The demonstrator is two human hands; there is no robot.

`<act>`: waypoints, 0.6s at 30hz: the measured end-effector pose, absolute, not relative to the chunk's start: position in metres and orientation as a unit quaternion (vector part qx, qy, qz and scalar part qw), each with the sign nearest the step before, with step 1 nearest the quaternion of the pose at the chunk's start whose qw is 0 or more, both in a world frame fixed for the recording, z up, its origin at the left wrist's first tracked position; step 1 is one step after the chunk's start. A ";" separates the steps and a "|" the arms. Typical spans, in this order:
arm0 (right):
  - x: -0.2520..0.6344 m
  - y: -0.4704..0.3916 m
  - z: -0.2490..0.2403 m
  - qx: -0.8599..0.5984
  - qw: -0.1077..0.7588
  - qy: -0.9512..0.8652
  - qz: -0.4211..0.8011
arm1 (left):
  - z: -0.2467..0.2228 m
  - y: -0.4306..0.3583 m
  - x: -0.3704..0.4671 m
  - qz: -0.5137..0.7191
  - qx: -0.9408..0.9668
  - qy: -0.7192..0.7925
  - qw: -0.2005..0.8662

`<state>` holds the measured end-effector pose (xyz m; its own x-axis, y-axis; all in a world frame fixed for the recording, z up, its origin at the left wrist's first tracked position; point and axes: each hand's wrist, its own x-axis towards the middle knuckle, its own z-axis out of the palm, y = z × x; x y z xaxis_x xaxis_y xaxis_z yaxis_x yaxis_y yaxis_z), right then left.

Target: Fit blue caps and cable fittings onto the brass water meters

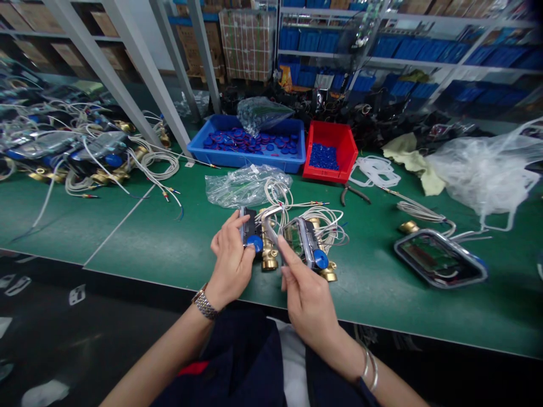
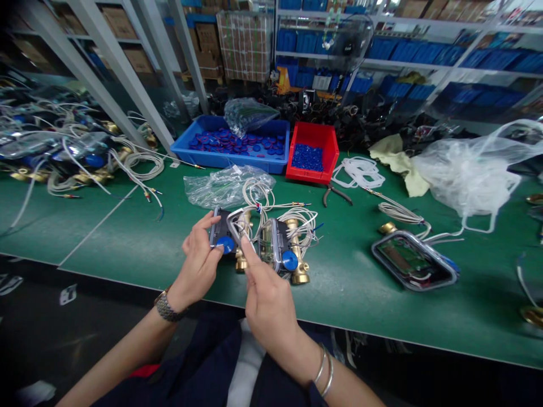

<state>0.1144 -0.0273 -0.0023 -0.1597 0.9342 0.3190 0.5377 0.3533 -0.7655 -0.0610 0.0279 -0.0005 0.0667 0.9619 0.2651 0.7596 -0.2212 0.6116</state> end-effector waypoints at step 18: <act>0.117 -0.029 -0.011 -0.516 0.361 -0.737 0.245 | 0.005 0.028 -0.061 0.299 0.714 0.608 0.176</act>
<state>0.1172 -0.0288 -0.0112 -0.2072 0.9373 0.2803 0.5841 0.3484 -0.7331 -0.0609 0.0283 0.0051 0.0827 0.9736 0.2128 0.7624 -0.1994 0.6156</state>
